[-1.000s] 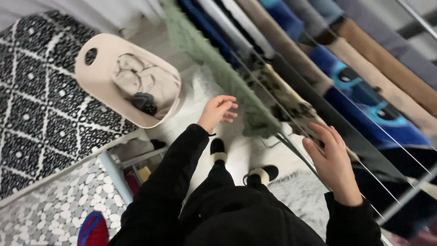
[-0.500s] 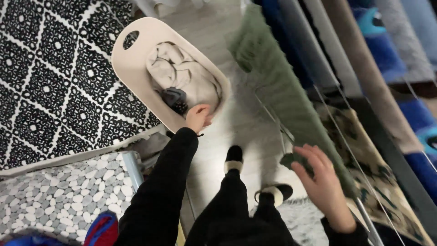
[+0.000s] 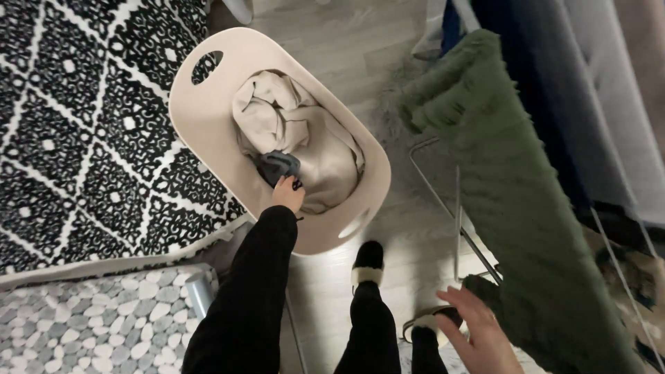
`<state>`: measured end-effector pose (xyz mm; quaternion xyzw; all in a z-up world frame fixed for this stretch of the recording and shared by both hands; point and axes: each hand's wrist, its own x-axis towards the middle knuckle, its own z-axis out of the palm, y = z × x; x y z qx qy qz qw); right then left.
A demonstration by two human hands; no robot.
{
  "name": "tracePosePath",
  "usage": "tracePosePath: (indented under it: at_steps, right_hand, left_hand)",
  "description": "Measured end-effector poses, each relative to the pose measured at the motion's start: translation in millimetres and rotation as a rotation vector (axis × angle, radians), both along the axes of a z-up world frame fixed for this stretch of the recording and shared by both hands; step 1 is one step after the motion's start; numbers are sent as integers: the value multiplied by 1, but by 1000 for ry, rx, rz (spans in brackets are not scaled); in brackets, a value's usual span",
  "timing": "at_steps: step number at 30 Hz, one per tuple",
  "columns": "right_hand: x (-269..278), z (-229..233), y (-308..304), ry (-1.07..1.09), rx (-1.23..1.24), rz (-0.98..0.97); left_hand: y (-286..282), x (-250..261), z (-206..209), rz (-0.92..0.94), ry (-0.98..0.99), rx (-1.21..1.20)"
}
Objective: The person takes socks from a laundry basket and hangs them on a drying rack. Then the person takes a beige hoodie from the basket, unfolds it, and hangs it on the drying rack.
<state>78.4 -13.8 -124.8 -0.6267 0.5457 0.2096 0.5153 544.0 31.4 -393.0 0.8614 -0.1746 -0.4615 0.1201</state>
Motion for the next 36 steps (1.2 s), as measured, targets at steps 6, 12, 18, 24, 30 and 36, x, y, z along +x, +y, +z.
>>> tracePosePath:
  at_steps: [6,12,18,24,30,36]
  right_hand:
    - [0,-48,19,-18,-131,9]
    - [-28,-111,39,-27,-232,99]
    - [1,-82,37,46,-221,2]
    - [-14,-98,41,-5,-221,39]
    - [-16,-85,43,-120,-277,11]
    - [-7,-34,26,2,-28,-8]
  left_hand:
    - [-6,21,-43,-23,-34,-11]
    - [-28,25,-25,39,32,114]
    - [-22,37,-61,-26,19,158]
    - [4,52,-135,-181,-137,119]
    - [7,44,-83,-102,-85,1]
    - [14,35,-35,-137,-216,-207]
